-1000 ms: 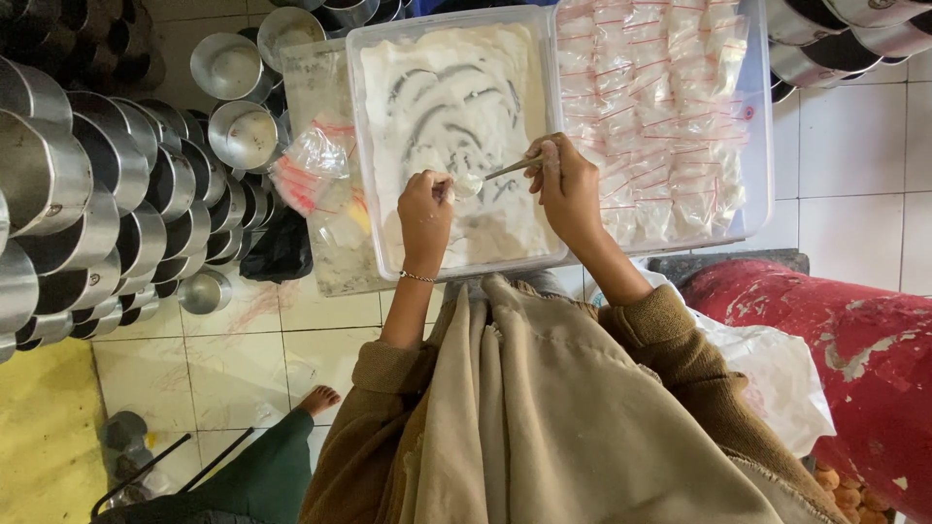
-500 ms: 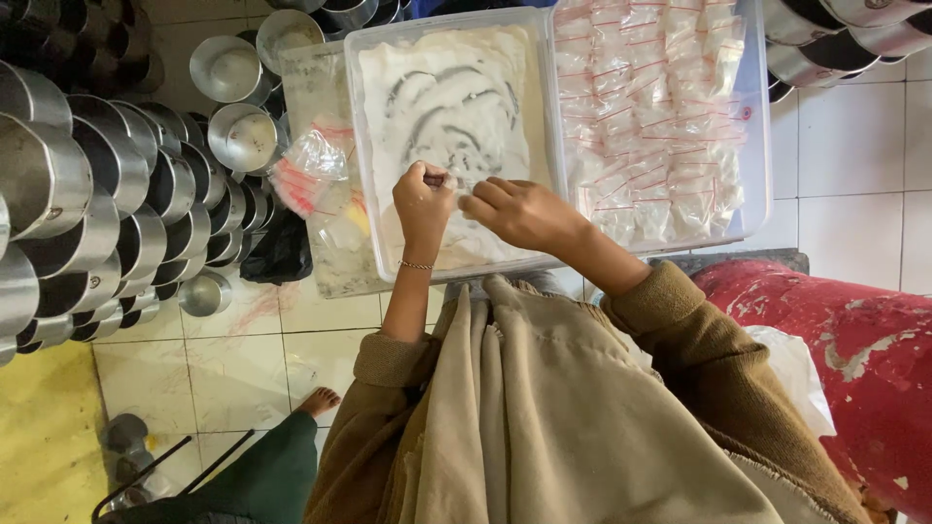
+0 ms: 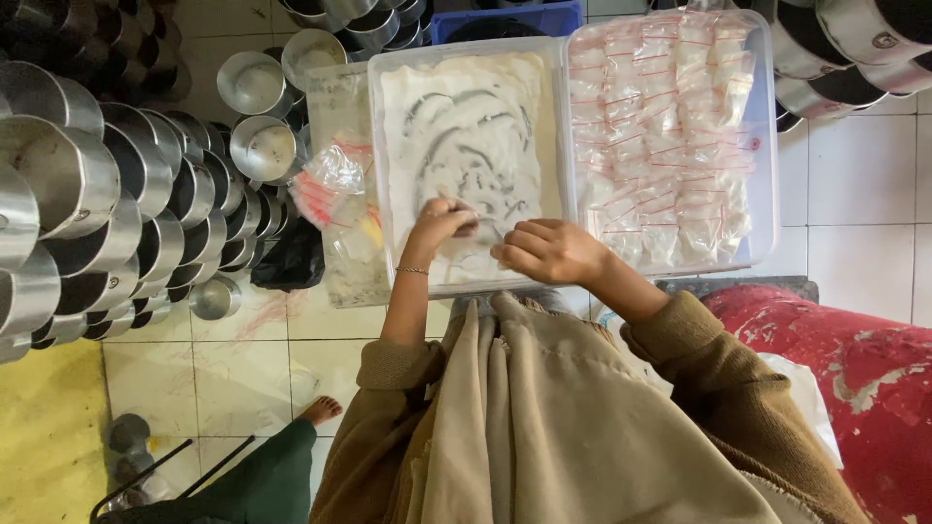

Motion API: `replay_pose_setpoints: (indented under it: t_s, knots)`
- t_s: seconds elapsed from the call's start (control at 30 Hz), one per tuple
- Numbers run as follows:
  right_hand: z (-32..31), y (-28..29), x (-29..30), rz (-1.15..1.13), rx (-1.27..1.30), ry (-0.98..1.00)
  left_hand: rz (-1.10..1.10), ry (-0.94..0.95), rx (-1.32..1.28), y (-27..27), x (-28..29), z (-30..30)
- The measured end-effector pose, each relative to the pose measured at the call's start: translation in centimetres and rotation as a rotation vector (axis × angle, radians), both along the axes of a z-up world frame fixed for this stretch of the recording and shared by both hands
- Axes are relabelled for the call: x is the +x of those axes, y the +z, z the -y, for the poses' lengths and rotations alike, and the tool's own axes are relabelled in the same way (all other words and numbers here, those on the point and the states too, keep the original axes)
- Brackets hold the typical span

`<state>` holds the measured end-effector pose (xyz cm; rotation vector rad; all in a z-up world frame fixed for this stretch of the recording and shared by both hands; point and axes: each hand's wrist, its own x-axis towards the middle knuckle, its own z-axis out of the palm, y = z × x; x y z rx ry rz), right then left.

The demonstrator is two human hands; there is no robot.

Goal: The person packages white powder into small plastic bags using a spoon.

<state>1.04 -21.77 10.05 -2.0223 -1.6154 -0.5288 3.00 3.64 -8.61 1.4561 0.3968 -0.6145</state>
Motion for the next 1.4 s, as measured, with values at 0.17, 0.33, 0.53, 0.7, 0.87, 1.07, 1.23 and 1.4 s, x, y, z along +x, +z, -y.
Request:
replay_pose_setpoints:
  t_s: [0.17,0.33,0.53,0.7,0.87,1.07,1.23,1.4]
  knots:
    - [-0.5,-4.5,0.5,0.092,0.336,-0.114,-0.043,-0.084,-0.105,-4.7,-0.7,0.4]
    - [-1.2,-3.6,3.4,-0.318,0.396,-0.599,-0.015,0.042,0.068,0.2,-1.9,0.8]
    - [-3.4,-8.9,9.2,-0.61,0.683,-0.836,0.081,0.214,-0.017,-1.6,-2.9,-0.7]
    - [-5.1,-13.4,11.9,-0.667,0.407,-1.101,0.121,0.251,-0.009,-1.3,-3.6,-1.5]
    - [-7.5,-14.4,12.3,-0.698,0.612,-0.964,0.125,0.241,0.029,-0.6,-4.1,-2.1]
    - [-8.8,-17.7,13.8,-1.131,0.902,-0.841,0.161,0.267,-0.009,-0.8,-4.2,-2.9]
    - [-8.8,-19.9,14.8,-1.436,1.027,-0.689,0.224,0.281,-0.016,-0.6,-3.8,-3.8]
    - [-8.9,-19.2,15.1,-1.507,1.042,-0.573,0.262,0.287,0.06,1.6,-2.8,-4.6]
